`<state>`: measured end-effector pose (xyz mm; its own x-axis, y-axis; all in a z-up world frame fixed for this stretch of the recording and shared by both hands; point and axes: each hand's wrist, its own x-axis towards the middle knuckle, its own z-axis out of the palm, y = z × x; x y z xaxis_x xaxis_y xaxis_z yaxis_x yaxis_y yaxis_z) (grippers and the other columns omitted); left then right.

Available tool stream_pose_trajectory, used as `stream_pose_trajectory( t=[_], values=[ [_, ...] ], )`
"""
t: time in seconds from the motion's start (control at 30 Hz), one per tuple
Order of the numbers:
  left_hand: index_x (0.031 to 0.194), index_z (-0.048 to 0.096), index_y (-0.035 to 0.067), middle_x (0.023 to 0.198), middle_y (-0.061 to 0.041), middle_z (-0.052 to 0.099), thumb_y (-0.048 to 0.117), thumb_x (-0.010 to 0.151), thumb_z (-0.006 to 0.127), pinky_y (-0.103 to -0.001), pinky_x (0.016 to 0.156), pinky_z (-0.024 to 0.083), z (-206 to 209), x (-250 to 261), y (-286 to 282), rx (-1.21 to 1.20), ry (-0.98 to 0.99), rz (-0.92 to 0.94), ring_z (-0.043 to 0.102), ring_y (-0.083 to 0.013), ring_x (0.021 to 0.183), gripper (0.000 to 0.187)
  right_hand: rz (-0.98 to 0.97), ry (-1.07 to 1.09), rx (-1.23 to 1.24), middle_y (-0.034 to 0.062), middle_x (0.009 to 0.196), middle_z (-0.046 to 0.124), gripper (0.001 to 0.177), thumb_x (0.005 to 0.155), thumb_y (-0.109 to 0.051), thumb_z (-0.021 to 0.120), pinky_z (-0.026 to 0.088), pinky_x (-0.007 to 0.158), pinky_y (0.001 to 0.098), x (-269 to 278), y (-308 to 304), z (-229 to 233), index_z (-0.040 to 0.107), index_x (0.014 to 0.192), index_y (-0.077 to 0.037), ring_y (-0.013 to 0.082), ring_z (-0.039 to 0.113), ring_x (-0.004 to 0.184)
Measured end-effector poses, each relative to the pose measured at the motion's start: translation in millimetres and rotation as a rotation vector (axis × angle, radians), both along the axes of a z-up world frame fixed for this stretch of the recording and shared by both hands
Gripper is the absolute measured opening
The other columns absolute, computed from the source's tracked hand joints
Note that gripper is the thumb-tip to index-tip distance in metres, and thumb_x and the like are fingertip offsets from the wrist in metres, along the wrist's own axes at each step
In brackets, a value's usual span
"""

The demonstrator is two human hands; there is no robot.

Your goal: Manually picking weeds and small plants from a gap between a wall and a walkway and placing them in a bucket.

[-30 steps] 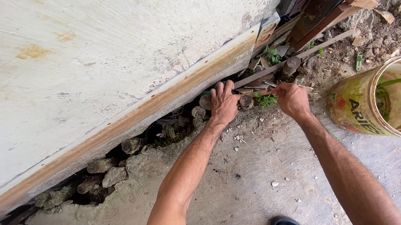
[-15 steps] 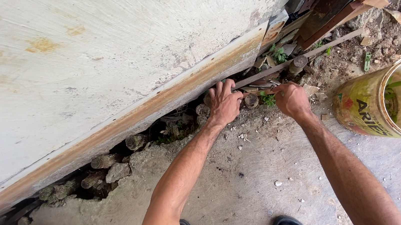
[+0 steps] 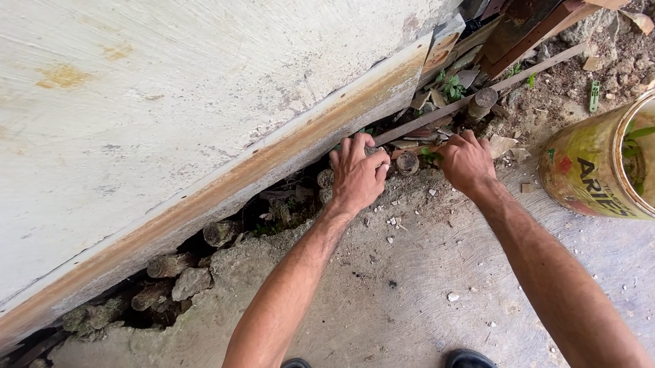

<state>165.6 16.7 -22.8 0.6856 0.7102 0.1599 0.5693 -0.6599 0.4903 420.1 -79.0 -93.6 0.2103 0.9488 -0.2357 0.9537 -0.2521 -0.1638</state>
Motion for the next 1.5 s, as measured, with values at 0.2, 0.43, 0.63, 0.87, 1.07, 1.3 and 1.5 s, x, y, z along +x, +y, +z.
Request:
stream_pose_trajectory(
  t=[0.2,0.43,0.63,0.87,1.07,1.3,1.5],
  values=[
    [0.083,0.075,0.019,0.117,-0.005,0.051,0.021,0.085,0.080,-0.048,0.088,0.033,25.0,-3.7,-6.8,0.001,0.011,0.008,0.044,-0.0242,0.111,0.006,0.002,0.008,0.042,0.0092,0.125,0.073,0.036,0.101,-0.007,0.057,0.046,0.100,0.0541,-3.9,2.8,3.5,0.079,0.124,-0.024,0.0240,0.059,0.111],
    [0.084,0.075,0.019,0.118,-0.004,0.051,0.020,0.084,0.080,-0.047,0.087,0.033,24.0,-4.8,-9.5,0.007,0.020,0.007,0.044,-0.0236,0.111,0.005,0.005,-0.017,0.066,0.0059,0.127,0.074,0.028,0.103,-0.009,0.058,0.045,0.102,0.0559,-3.6,-3.3,1.6,0.080,0.118,-0.017,0.0217,0.060,0.114],
    [0.085,0.076,0.019,0.118,-0.005,0.050,0.021,0.085,0.079,-0.047,0.088,0.033,22.7,-5.7,-11.2,0.013,0.034,-0.009,0.044,-0.0237,0.111,0.004,0.001,0.013,0.120,0.0047,0.125,0.074,0.020,0.099,-0.022,0.066,0.042,0.099,0.0576,-1.9,-5.5,9.1,0.082,0.109,-0.016,0.0220,0.059,0.112],
    [0.085,0.075,0.019,0.118,-0.004,0.050,0.021,0.086,0.079,-0.048,0.088,0.032,36.8,-5.9,-13.0,0.004,0.055,-0.007,0.044,-0.0239,0.112,0.005,-0.029,0.041,0.115,0.0047,0.116,0.075,0.023,0.104,-0.031,0.065,0.043,0.090,0.0504,3.3,-3.3,26.0,0.082,0.108,-0.015,0.0216,0.059,0.103],
    [0.085,0.075,0.019,0.117,-0.004,0.050,0.022,0.086,0.079,-0.048,0.089,0.033,44.0,-5.0,-12.2,0.040,0.043,-0.022,0.044,-0.0239,0.113,0.005,-0.101,0.075,0.125,0.0051,0.109,0.075,0.021,0.103,-0.029,0.067,0.041,0.090,0.0508,15.4,-7.8,52.8,0.082,0.107,-0.015,0.0212,0.059,0.100],
    [0.086,0.076,0.018,0.114,-0.003,0.050,0.021,0.086,0.078,-0.047,0.090,0.034,61.4,0.9,-13.2,0.077,0.020,-0.052,0.044,-0.0234,0.110,0.004,-0.082,-0.006,0.150,0.0062,0.104,0.078,0.021,0.092,-0.019,0.073,0.049,0.089,0.0588,20.4,-13.7,102.8,0.083,0.110,-0.016,0.0280,0.062,0.107],
    [0.086,0.076,0.018,0.110,-0.003,0.051,0.020,0.087,0.077,-0.046,0.092,0.035,68.7,3.9,-13.6,0.102,0.012,-0.075,0.045,-0.0221,0.107,0.003,-0.391,0.398,0.157,0.0127,0.098,0.078,0.027,0.100,-0.032,0.072,0.048,0.039,0.0267,9.9,-16.2,122.2,0.078,0.119,-0.013,0.0149,0.060,0.055]
  ],
)
